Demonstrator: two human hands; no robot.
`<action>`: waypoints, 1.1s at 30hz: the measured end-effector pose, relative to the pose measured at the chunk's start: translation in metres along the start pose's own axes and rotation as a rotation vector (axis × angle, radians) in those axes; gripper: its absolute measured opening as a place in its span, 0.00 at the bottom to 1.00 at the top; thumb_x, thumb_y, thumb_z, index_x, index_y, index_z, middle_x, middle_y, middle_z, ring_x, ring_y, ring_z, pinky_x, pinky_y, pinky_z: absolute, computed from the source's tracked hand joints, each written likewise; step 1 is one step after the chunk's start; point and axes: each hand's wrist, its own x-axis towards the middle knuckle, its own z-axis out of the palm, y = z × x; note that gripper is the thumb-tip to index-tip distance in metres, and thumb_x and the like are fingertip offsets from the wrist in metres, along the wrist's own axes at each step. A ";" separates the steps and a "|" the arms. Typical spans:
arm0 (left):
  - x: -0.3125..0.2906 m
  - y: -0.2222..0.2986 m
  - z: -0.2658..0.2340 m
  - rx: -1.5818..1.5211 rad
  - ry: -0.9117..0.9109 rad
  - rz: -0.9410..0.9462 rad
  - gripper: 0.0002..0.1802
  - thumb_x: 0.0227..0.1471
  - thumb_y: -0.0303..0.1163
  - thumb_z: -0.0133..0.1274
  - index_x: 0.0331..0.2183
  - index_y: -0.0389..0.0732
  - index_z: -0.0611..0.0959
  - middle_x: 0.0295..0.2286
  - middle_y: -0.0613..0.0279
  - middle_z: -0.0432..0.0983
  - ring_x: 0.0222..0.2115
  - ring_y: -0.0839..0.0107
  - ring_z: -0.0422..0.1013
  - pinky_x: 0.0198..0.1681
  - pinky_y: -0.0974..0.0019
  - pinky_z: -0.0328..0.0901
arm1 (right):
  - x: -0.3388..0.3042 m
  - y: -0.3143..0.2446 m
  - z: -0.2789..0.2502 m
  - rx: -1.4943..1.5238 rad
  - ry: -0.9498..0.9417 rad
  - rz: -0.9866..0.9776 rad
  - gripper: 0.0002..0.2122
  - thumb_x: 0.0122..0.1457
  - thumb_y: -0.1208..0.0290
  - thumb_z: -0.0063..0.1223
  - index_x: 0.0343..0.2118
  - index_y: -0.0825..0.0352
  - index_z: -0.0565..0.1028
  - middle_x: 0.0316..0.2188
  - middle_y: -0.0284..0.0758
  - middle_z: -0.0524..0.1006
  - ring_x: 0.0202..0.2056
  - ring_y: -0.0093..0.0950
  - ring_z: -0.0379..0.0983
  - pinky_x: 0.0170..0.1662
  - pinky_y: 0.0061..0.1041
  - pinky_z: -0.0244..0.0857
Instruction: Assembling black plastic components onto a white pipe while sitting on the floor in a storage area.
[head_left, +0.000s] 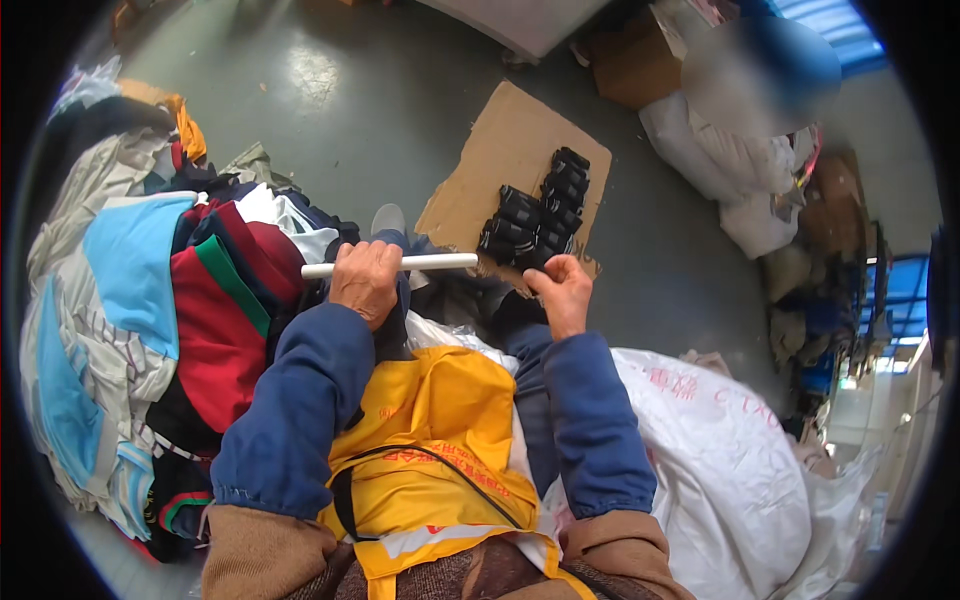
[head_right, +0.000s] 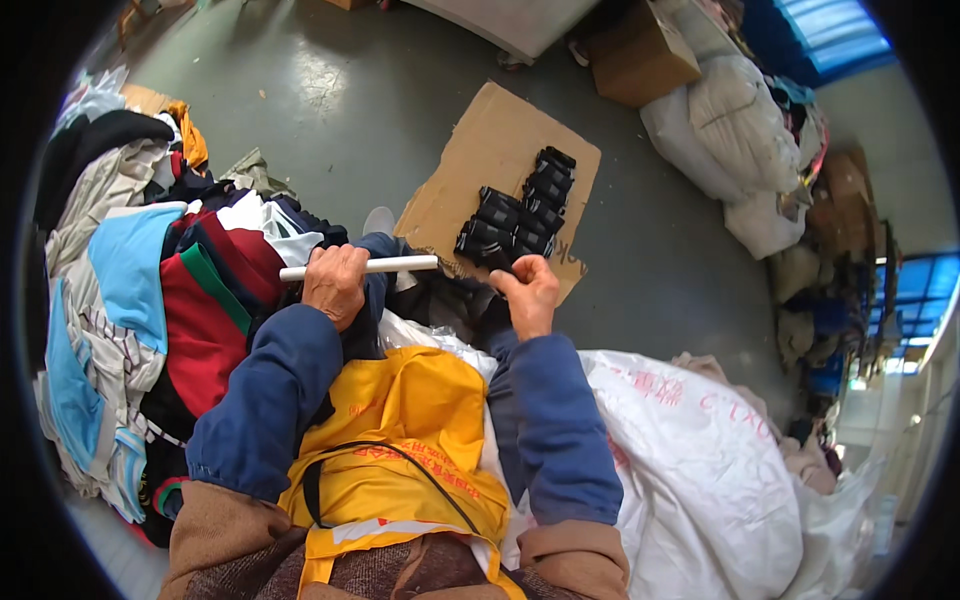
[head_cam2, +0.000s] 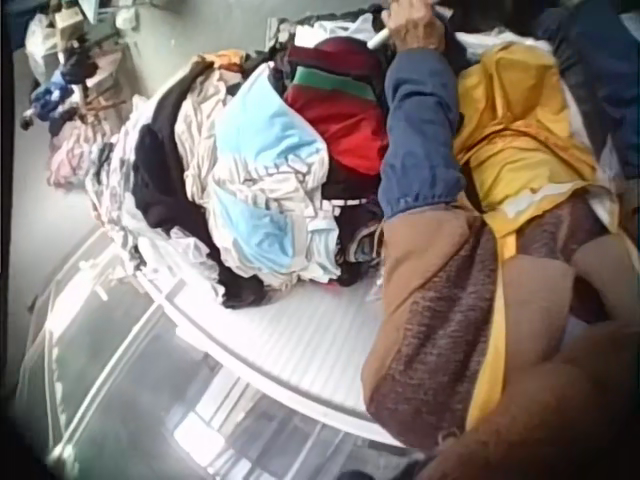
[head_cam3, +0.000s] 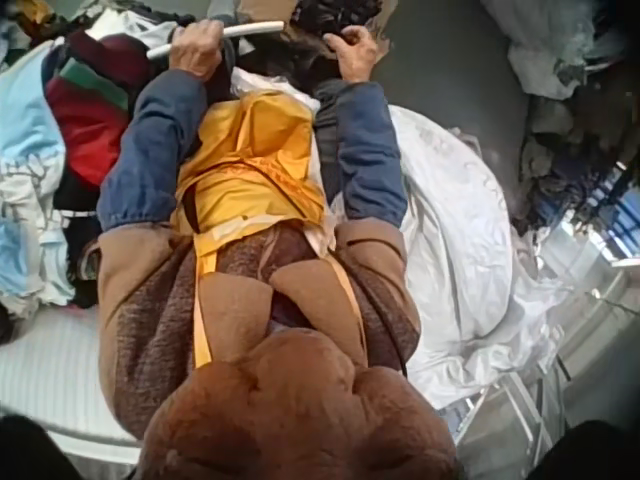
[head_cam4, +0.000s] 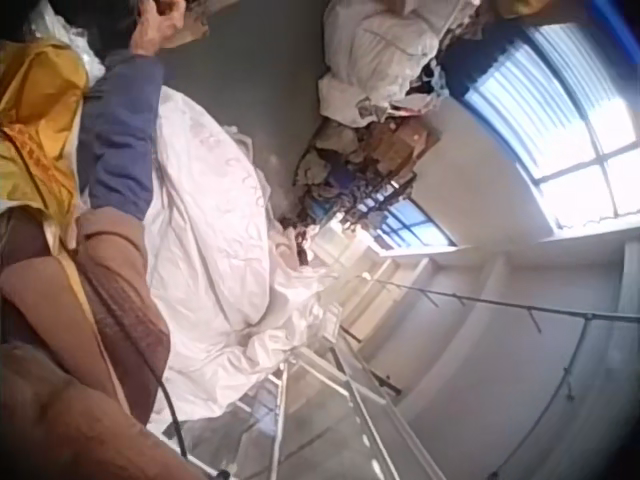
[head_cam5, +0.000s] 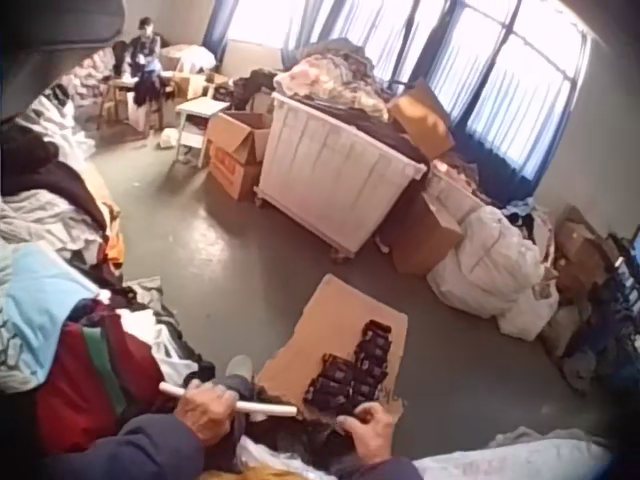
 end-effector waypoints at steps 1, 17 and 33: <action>0.002 0.003 0.002 0.016 -0.021 0.006 0.05 0.40 0.23 0.50 0.24 0.41 0.71 0.19 0.59 0.64 0.22 0.60 0.65 0.28 0.60 0.57 | 0.018 0.003 0.000 -0.009 0.007 -0.015 0.11 0.41 0.80 0.62 0.25 0.69 0.69 0.20 0.26 0.69 0.23 0.15 0.64 0.28 0.15 0.61; 0.011 -0.001 0.005 -0.022 -0.126 -0.091 0.04 0.41 0.22 0.49 0.22 0.40 0.70 0.17 0.60 0.62 0.21 0.63 0.64 0.27 0.62 0.57 | 0.211 0.051 0.058 -0.595 -0.051 -0.217 0.15 0.45 0.79 0.39 0.36 0.69 0.75 0.33 0.48 0.76 0.39 0.44 0.72 0.42 0.34 0.64; 0.019 -0.010 0.002 -0.021 -0.174 -0.123 0.07 0.37 0.19 0.52 0.25 0.38 0.72 0.17 0.59 0.64 0.20 0.61 0.64 0.26 0.62 0.57 | 0.237 0.058 0.055 -1.563 -0.341 -0.409 0.10 0.50 0.72 0.45 0.34 0.64 0.76 0.32 0.42 0.77 0.39 0.43 0.72 0.49 0.46 0.52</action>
